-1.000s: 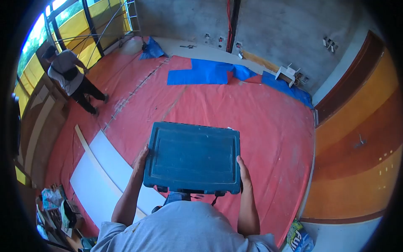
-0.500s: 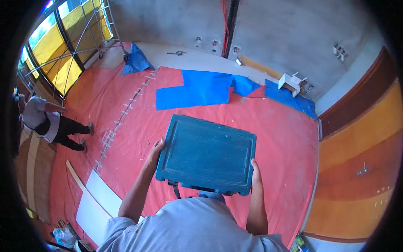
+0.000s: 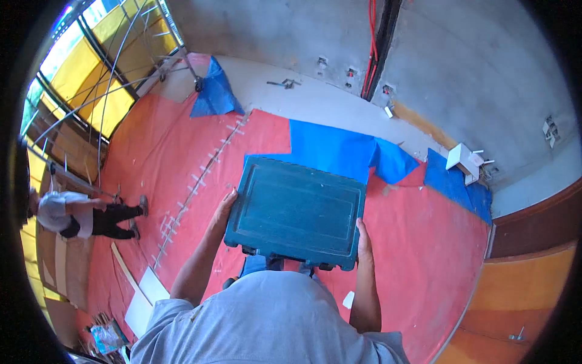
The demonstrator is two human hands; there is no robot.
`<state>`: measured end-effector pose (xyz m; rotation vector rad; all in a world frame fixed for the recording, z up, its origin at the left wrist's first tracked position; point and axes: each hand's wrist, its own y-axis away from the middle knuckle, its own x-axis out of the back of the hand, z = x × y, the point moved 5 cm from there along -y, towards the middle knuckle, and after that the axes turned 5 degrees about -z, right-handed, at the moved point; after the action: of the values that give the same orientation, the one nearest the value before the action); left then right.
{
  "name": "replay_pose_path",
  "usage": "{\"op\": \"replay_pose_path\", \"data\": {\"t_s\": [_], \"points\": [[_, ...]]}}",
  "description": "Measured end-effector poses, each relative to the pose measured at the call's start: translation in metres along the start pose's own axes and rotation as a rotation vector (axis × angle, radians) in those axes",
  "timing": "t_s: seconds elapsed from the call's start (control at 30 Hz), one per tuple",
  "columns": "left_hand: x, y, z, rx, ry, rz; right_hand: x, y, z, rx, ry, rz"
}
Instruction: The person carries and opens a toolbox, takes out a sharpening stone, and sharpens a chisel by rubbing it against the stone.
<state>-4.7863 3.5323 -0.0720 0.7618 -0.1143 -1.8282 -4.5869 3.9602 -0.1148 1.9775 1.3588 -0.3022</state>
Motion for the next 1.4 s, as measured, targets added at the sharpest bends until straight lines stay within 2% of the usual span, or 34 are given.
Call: {"op": "replay_pose_path", "data": {"t_s": [0.1,0.17,0.27,0.3,0.4,0.43,0.57,0.6,0.7,0.77,0.83,0.93,1.13,1.2,1.33,1.4], "points": [[0.002,-0.103,0.042,0.028,-0.016,-0.021,-0.027,-0.093,-0.043,-0.008,0.05,0.03],[-0.01,-0.159,0.075,0.033,-0.052,-0.039,-0.031,-0.152,-0.046,-0.044,0.005,0.035],[0.01,-0.3,0.092,0.043,-0.12,-0.04,-0.06,-0.226,-0.084,-0.017,-0.032,0.012],[-0.013,-0.327,0.114,0.042,-0.099,-0.117,-0.061,-0.253,-0.098,0.092,0.025,0.099],[-0.043,-0.416,0.158,0.162,-0.133,-0.178,-0.067,-0.311,-0.136,0.046,0.062,0.237],[-0.053,-0.437,0.172,0.17,-0.12,-0.228,-0.091,-0.319,-0.155,0.044,0.033,0.216],[-0.092,-0.554,0.216,0.195,-0.128,-0.229,-0.096,-0.411,-0.21,0.165,0.117,0.287],[-0.099,-0.581,0.228,0.18,-0.21,-0.213,-0.103,-0.432,-0.225,0.14,0.089,0.291],[-0.099,-0.637,0.244,0.164,-0.295,-0.175,-0.105,-0.498,-0.241,0.123,0.077,0.311],[-0.107,-0.699,0.257,0.164,-0.3,-0.147,-0.086,-0.576,-0.264,0.126,0.092,0.325],[-0.097,-0.751,0.265,0.189,-0.255,-0.098,-0.049,-0.653,-0.246,0.035,-0.008,0.274],[-0.088,-0.81,0.281,0.212,-0.174,-0.078,-0.067,-0.716,-0.265,-0.04,0.01,0.333],[-0.091,-0.918,0.332,0.21,-0.233,0.068,-0.108,-0.834,-0.315,-0.088,0.005,0.321],[-0.089,-0.972,0.338,0.234,-0.21,0.053,-0.104,-0.879,-0.32,-0.169,-0.035,0.352],[-0.09,-1.088,0.338,0.248,-0.193,-0.101,-0.078,-0.961,-0.333,-0.059,0.133,0.462],[-0.091,-1.126,0.333,0.306,-0.139,-0.147,-0.07,-0.997,-0.323,-0.225,-0.032,0.448]]}}
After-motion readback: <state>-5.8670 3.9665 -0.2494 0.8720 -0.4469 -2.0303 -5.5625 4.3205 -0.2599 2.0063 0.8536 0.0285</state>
